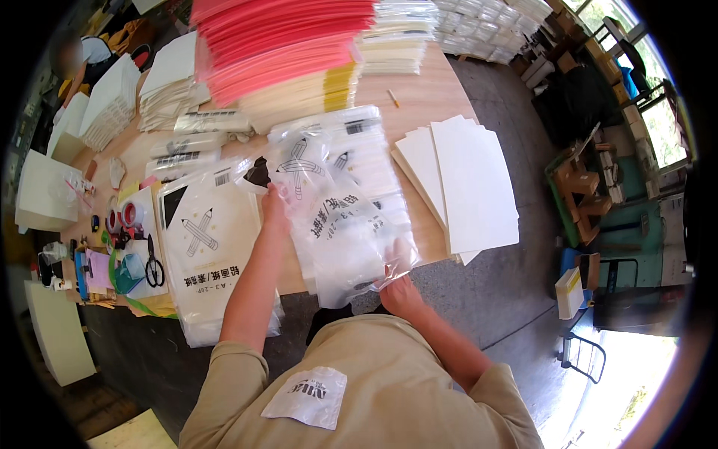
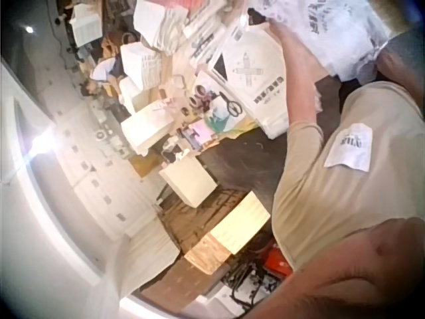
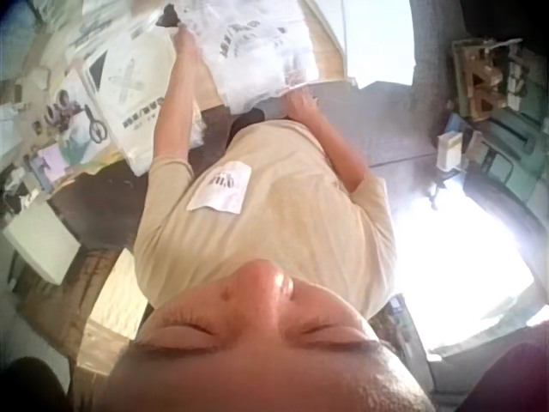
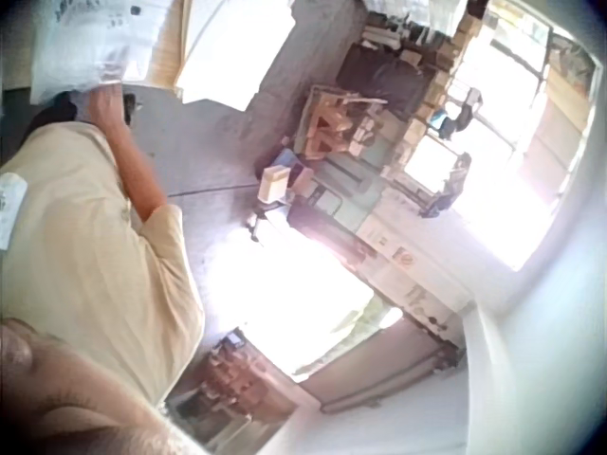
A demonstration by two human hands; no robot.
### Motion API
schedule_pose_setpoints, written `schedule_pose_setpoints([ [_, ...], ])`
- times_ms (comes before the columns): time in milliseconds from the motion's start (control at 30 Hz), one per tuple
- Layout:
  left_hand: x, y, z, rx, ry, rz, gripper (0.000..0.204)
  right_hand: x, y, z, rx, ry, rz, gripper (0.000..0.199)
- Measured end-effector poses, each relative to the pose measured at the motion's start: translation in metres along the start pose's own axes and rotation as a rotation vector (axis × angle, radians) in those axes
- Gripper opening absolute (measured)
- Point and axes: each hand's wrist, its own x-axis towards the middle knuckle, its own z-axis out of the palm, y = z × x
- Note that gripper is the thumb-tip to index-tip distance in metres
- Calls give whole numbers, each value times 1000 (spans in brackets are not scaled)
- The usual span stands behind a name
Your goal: The person repeatedly picks up stacks of white paper sheets from a table and places them into clear plastic packaging bags. They then fold the top of the bags to seal them and stack the finished packages on the table. The process is repeated continuously throughout the clip.
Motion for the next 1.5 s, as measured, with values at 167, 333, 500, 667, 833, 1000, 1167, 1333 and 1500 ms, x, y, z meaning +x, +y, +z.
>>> schedule_pose_setpoints([
  [167, -4, 3, -18, 153, -123, -133, 73, -41, 51, -41, 473, -530, 78, 61],
  [333, -55, -10, -50, 164, 190, 69, 75, -85, 136, -104, 771, -490, 258, 40],
  [500, -254, -35, 70, 465, 261, 1289, 39, -140, 300, -145, 667, 447, 570, 32],
  [667, -335, -156, 200, 776, -476, 985, 34, -140, 412, -163, 235, 726, 656, 38],
  [833, -251, -279, 252, 692, -182, 558, 36, -117, 442, -162, 493, 451, 778, 44],
  [1000, -237, -272, 258, 593, -361, 238, 37, -105, 438, -160, 349, 393, 824, 49],
  [1167, -246, -244, 273, 563, -240, 81, 21, -104, 432, -172, 264, 314, 864, 51],
  [1333, -231, -233, 282, 425, -342, 46, 31, -92, 411, -192, 198, 356, 796, 42],
  [1500, -260, -222, 277, 595, -359, 28, 41, -108, 420, -218, 675, 87, 808, 32],
])
